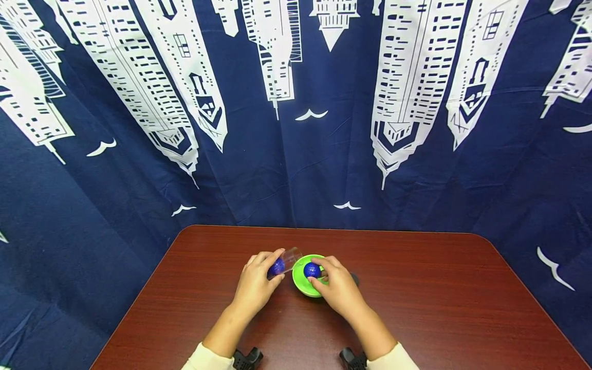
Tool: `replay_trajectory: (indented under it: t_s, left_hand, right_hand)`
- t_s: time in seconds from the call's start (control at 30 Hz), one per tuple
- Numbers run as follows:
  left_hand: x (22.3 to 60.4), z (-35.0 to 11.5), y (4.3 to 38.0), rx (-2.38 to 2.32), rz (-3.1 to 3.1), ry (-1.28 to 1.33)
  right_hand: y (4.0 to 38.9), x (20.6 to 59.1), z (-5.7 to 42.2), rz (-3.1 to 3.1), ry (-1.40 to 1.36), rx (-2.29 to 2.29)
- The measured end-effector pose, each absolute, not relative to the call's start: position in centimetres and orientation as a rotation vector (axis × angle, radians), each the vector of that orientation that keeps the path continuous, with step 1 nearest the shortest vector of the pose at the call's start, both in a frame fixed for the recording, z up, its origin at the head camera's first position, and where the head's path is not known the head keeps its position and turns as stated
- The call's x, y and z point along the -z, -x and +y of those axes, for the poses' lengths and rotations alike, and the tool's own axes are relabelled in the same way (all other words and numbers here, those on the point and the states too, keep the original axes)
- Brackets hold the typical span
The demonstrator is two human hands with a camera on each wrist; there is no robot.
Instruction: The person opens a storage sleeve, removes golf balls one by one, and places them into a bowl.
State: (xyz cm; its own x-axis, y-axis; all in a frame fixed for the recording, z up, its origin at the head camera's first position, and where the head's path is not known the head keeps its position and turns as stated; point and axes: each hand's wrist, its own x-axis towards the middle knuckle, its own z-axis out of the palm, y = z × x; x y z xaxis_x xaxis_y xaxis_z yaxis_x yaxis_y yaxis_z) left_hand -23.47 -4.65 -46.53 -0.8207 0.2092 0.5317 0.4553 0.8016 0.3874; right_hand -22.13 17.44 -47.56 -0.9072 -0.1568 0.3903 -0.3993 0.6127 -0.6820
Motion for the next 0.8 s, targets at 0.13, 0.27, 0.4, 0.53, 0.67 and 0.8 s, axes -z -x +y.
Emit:
replay_trajectory:
  t_s: [0.13, 0.27, 0.4, 0.53, 0.67, 0.8]
  left_hand:
    - [46.6, -4.7, 23.5, 0.754, -2.528, 0.498]
    - [46.8, -4.8, 23.7, 0.809, -2.55, 0.52]
    - [47.2, -4.9, 23.9, 0.851, -2.58, 0.523]
    - [47.5, -5.0, 24.2, 0.864, -2.599, 0.522]
    - [47.5, -5.1, 24.2, 0.866, -2.625, 0.524]
    - [47.6, -5.2, 24.3, 0.884, -2.65, 0.524]
  right_hand:
    - [22.3, 47.5, 17.2, -2.611, -0.482, -1.03]
    - [22.7, 47.4, 17.0, -2.687, -0.472, -0.918]
    - [23.1, 47.4, 16.7, -2.74, -0.472, -0.85]
    - [23.3, 47.2, 16.7, -2.758, -0.507, -0.805]
    - [23.5, 47.2, 16.6, -2.758, -0.524, -0.754]
    - [23.6, 47.4, 16.3, -2.776, -0.528, -0.69]
